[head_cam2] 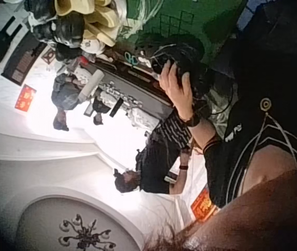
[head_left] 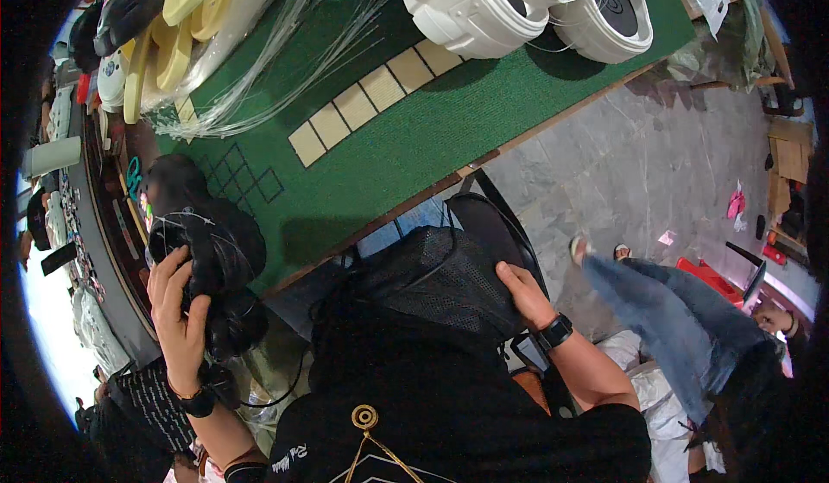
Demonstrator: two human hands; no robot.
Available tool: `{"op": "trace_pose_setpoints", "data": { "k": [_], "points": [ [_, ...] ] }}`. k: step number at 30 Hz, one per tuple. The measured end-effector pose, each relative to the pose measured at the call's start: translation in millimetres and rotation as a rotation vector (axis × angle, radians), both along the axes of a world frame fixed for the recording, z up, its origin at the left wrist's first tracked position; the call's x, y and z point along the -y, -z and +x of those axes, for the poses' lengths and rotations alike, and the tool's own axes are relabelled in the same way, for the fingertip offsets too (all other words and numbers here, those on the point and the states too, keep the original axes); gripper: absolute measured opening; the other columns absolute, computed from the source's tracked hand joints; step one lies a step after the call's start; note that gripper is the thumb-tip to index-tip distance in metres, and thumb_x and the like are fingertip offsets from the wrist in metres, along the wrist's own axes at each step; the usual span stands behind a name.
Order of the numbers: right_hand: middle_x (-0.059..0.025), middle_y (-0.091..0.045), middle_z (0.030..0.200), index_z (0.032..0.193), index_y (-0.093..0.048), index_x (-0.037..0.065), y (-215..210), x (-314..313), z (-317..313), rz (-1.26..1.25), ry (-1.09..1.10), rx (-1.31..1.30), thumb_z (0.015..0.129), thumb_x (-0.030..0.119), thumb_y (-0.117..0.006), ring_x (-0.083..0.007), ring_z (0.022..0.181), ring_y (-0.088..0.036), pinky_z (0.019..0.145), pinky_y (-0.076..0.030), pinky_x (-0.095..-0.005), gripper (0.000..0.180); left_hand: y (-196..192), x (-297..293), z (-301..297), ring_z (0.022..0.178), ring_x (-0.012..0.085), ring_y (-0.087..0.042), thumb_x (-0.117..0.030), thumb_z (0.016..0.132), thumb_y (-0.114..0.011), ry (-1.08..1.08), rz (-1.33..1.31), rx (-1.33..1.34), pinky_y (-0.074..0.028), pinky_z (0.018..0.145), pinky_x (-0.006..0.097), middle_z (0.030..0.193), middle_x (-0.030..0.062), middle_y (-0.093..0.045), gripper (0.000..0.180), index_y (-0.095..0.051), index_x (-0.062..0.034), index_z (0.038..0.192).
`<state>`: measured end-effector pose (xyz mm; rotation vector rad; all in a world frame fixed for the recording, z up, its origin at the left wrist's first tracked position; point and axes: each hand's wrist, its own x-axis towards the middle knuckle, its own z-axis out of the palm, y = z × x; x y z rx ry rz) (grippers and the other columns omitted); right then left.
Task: Attaching decorative charms and pins to foam clogs in a workshop environment.
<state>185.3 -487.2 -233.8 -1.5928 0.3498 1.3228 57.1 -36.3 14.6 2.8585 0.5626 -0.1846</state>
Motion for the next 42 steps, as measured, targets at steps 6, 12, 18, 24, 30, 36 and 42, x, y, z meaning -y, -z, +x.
{"op": "trace_pose_setpoints", "data": {
  "k": [6, 12, 18, 24, 30, 36, 42],
  "points": [
    [-0.0205, -0.062, 0.123, 0.127, -0.054, -0.012, -4, -2, 3, 0.014, 0.003, 0.004, 0.096, 0.054, -0.052, -0.0255, 0.113, -0.058, 0.100, -0.041, -0.0321, 0.073, 2, 0, -2, 0.127, 0.0352, -0.046, -0.018, 0.088, -0.059, 0.007, 0.021, -0.002, -0.029, 0.111, 0.043, 0.133, 0.0147, -0.056, 0.036, -0.058, 0.0039, 0.116],
    [-0.0193, -0.062, 0.122, 0.127, -0.055, -0.012, -5, -3, 3, 0.008, 0.009, -0.024, 0.096, 0.053, -0.052, -0.0244, 0.112, -0.058, 0.099, -0.041, -0.0317, 0.072, 4, 1, -1, 0.124, 0.0378, -0.048, -0.031, 0.086, -0.061, -0.032, 0.010, 0.030, -0.028, 0.111, 0.047, 0.128, 0.0155, -0.058, 0.042, -0.061, 0.0006, 0.114],
    [-0.0172, -0.064, 0.119, 0.125, -0.056, -0.011, 2, 0, 0, 0.030, 0.029, -0.023, 0.096, 0.053, -0.053, -0.0226, 0.108, -0.059, 0.097, -0.042, -0.0309, 0.071, 3, 2, 0, 0.124, 0.0370, -0.048, -0.028, 0.085, -0.062, -0.027, 0.004, 0.036, -0.029, 0.111, 0.046, 0.128, 0.0154, -0.058, 0.041, -0.061, 0.0008, 0.114],
    [-0.0123, -0.066, 0.113, 0.121, -0.061, -0.008, -6, -4, 5, 0.062, 0.045, -0.037, 0.096, 0.052, -0.053, -0.0202, 0.103, -0.060, 0.093, -0.044, -0.0308, 0.065, 3, 0, -2, 0.126, 0.0361, -0.047, -0.026, 0.088, -0.060, -0.011, 0.015, 0.015, -0.028, 0.111, 0.045, 0.131, 0.0148, -0.057, 0.039, -0.060, 0.0020, 0.115],
    [-0.0106, -0.066, 0.112, 0.118, -0.063, -0.006, -20, -11, 10, 0.024, 0.037, -0.031, 0.096, 0.053, -0.053, -0.0196, 0.102, -0.060, 0.092, -0.044, -0.0306, 0.064, 3, 1, -1, 0.126, 0.0358, -0.047, -0.025, 0.088, -0.059, -0.012, 0.016, 0.012, -0.027, 0.112, 0.045, 0.130, 0.0149, -0.057, 0.038, -0.060, 0.0024, 0.115],
    [-0.0157, -0.065, 0.115, 0.122, -0.058, -0.011, -6, -4, 5, 0.017, 0.025, -0.033, 0.095, 0.055, -0.053, -0.0221, 0.105, -0.060, 0.094, -0.044, -0.0310, 0.071, 3, 2, 1, 0.124, 0.0355, -0.049, -0.029, 0.087, -0.060, -0.032, 0.008, 0.019, -0.025, 0.114, 0.048, 0.128, 0.0152, -0.058, 0.040, -0.061, 0.0008, 0.113],
    [-0.0174, -0.064, 0.117, 0.123, -0.057, -0.013, -2, -1, 4, 0.001, 0.003, -0.008, 0.095, 0.056, -0.052, -0.0228, 0.107, -0.059, 0.096, -0.043, -0.0313, 0.075, 2, 3, 1, 0.124, 0.0352, -0.049, -0.030, 0.087, -0.060, -0.025, 0.021, 0.019, -0.024, 0.114, 0.049, 0.127, 0.0150, -0.058, 0.040, -0.061, 0.0004, 0.113]
  ]
}}
